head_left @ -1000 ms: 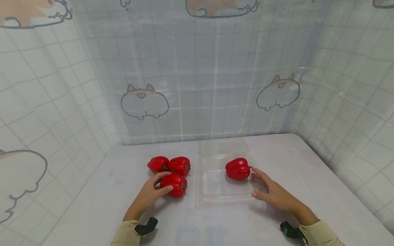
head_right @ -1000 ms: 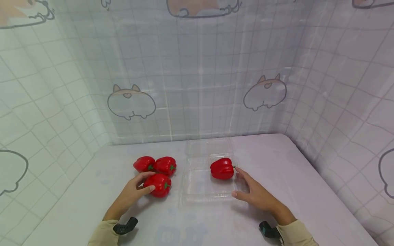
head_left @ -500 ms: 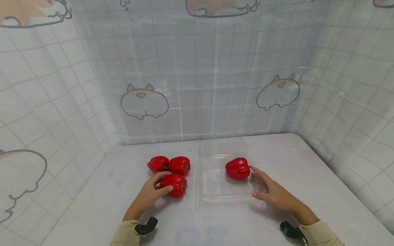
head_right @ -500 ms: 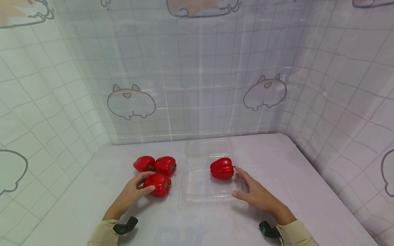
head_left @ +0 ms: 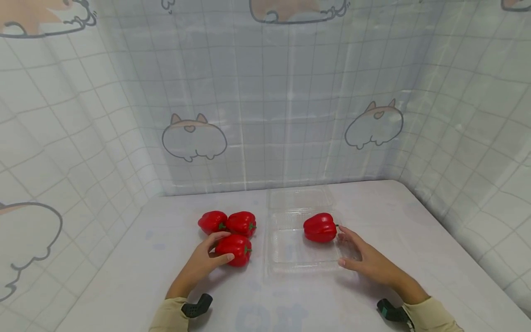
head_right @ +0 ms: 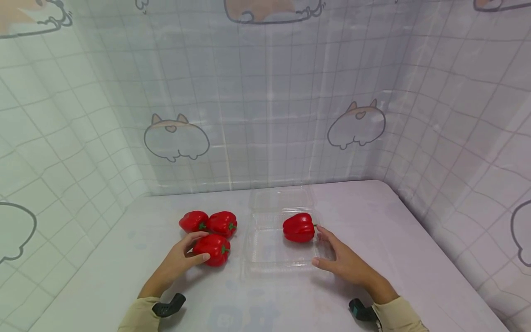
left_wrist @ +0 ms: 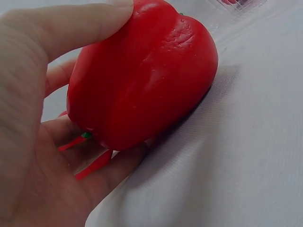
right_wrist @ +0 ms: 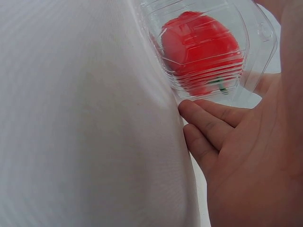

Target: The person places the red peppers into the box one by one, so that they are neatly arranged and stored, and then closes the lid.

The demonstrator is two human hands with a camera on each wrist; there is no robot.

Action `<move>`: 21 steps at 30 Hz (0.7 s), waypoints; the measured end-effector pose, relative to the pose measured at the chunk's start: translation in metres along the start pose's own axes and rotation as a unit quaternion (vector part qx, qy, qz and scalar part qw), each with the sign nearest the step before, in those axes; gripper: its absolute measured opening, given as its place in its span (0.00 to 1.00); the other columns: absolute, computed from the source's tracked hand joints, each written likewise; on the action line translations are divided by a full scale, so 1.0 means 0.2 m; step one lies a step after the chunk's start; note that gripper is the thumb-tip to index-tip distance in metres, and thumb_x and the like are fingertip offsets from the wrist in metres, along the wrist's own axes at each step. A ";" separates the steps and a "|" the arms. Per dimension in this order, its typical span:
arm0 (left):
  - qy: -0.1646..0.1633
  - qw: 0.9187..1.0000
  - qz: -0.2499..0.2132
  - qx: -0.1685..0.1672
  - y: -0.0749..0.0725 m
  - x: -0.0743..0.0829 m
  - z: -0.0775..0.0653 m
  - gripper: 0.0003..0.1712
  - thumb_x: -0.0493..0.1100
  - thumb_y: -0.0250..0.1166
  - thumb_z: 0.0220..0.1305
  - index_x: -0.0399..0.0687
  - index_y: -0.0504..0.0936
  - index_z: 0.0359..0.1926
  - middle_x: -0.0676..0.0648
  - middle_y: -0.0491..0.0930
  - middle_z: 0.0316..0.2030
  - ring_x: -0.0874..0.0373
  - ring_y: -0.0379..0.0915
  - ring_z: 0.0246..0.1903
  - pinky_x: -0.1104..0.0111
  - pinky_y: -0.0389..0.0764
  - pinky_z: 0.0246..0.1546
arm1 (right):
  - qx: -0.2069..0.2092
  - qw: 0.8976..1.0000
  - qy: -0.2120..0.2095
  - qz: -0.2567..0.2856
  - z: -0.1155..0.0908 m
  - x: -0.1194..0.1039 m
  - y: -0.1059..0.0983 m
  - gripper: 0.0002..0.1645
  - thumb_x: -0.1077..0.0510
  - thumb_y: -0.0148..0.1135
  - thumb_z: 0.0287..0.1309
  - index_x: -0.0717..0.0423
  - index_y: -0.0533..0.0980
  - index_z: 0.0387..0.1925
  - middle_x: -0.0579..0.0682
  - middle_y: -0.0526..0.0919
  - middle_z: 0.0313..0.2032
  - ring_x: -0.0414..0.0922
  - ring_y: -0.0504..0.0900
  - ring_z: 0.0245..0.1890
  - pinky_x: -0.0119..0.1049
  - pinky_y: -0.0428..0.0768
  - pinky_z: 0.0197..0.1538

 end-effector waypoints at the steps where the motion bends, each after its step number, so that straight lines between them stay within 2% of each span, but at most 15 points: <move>1: 0.001 1.000 -0.002 -0.001 0.00 0.00 0.00 0.40 0.55 0.78 0.52 0.58 0.72 0.65 0.46 0.71 0.64 0.45 0.64 0.64 0.52 0.76 0.59 | 0.000 1.000 0.001 0.001 0.00 0.00 0.00 0.53 0.44 0.68 0.60 0.46 0.50 0.78 0.58 0.66 0.70 0.61 0.62 0.71 0.69 0.62 0.65; 13: 0.019 0.999 -0.037 -0.009 0.00 0.01 -0.01 0.35 0.53 0.76 0.56 0.58 0.73 0.63 0.47 0.72 0.63 0.47 0.65 0.64 0.50 0.74 0.61 | 0.003 1.000 0.003 0.007 0.01 0.01 -0.01 0.53 0.44 0.69 0.60 0.46 0.50 0.78 0.58 0.67 0.69 0.60 0.62 0.71 0.69 0.59 0.67; 21: 0.012 0.999 -0.046 0.000 0.00 0.02 -0.01 0.37 0.54 0.76 0.55 0.57 0.72 0.63 0.46 0.73 0.63 0.45 0.65 0.64 0.53 0.79 0.55 | -0.001 1.000 0.008 0.001 0.01 0.02 0.00 0.53 0.42 0.69 0.60 0.44 0.51 0.78 0.57 0.65 0.71 0.60 0.60 0.72 0.67 0.61 0.67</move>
Point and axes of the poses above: each hand's wrist, its own z-axis towards the middle knuckle, its own y-axis out of the palm, x = y × z, the point moved 8 cm from there along z, towards the middle knuckle
